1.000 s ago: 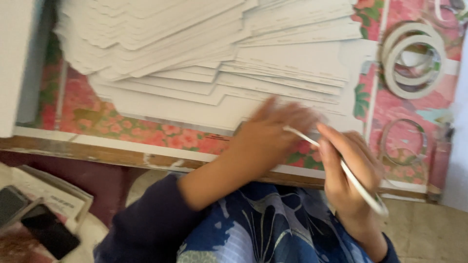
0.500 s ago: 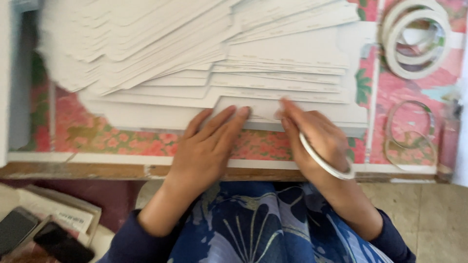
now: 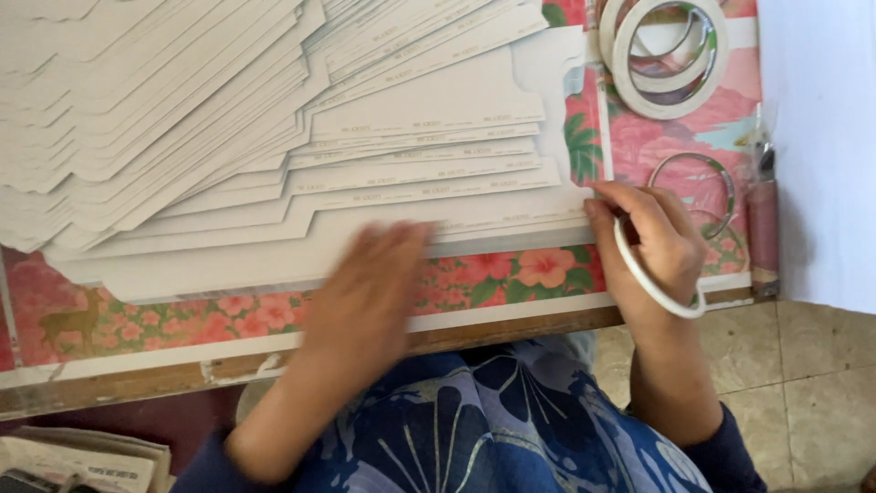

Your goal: The person repeatedly applies a strip of white tape along the edge of a white paper sheet, then places the sheet on a growing stack. The process is repeated for multiple sheets throughout the clip.

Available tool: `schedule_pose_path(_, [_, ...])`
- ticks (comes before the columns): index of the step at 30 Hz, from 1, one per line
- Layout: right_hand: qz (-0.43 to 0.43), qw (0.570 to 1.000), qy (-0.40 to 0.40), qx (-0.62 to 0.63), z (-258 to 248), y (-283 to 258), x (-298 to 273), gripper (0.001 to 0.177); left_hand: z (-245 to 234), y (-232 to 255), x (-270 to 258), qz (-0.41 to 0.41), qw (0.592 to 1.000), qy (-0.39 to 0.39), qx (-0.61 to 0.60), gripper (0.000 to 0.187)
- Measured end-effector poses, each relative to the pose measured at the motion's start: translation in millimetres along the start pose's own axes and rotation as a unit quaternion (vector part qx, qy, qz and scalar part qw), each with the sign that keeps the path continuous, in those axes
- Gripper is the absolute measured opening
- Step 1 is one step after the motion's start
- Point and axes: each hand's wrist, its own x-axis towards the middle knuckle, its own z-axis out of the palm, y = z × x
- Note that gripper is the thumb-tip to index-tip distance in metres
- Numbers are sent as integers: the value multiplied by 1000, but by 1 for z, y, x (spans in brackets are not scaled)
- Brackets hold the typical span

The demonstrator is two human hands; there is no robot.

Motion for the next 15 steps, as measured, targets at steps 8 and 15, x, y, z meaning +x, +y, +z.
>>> schedule_pose_path(8, [1,998,-48,-43,-5,13,3,5,42,53,81,100,981,54,-160,53])
schedule_pose_path(15, [-11,982,183,49,-2,-9,14,20,-47,-2,41,-7,975,98,201,72])
